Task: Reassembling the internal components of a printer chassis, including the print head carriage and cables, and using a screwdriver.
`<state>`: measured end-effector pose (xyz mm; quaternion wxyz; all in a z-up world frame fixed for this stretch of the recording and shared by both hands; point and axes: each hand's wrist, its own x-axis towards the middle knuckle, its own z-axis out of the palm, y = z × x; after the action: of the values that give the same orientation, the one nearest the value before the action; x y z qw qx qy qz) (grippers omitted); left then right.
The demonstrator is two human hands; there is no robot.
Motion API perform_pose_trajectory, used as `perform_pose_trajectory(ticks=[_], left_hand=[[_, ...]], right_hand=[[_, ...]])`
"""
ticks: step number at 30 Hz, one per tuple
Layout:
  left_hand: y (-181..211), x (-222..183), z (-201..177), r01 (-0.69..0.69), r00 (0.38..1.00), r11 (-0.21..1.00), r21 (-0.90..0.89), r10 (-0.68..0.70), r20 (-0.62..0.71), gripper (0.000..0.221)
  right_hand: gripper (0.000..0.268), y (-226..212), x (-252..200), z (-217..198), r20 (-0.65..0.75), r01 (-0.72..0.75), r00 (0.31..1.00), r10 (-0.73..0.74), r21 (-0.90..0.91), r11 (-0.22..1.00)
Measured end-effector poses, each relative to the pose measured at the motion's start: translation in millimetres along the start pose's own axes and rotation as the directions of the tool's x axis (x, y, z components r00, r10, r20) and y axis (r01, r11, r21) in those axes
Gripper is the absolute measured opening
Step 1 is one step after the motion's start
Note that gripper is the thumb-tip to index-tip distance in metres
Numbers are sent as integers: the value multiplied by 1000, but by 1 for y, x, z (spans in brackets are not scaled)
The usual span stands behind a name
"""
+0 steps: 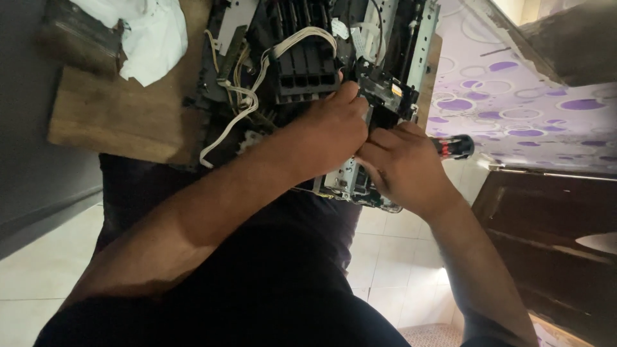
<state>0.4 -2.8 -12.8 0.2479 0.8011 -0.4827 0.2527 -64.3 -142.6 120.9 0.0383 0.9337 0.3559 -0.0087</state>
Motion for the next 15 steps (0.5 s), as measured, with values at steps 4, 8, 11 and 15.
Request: perform_pose_trajectory(ticks=[4, 8, 11, 15], left_hand=[[2, -1, -14, 2, 1000, 998, 62, -2, 2, 40], [6, 0, -34, 38, 999, 991, 131, -42, 25, 45], [13, 0, -32, 102, 993, 993, 61, -106, 53, 42], [22, -4, -42, 164, 983, 986, 1, -164, 88, 22]], right_hand=[[14, 4, -4, 12, -39, 18, 999, -19, -27, 999], [21, 19, -12, 26, -87, 86, 992, -94, -92, 992], [26, 18, -7, 21, -141, 148, 978, -157, -71, 986], [35, 26, -8, 29, -241, 217, 944, -225, -62, 974]])
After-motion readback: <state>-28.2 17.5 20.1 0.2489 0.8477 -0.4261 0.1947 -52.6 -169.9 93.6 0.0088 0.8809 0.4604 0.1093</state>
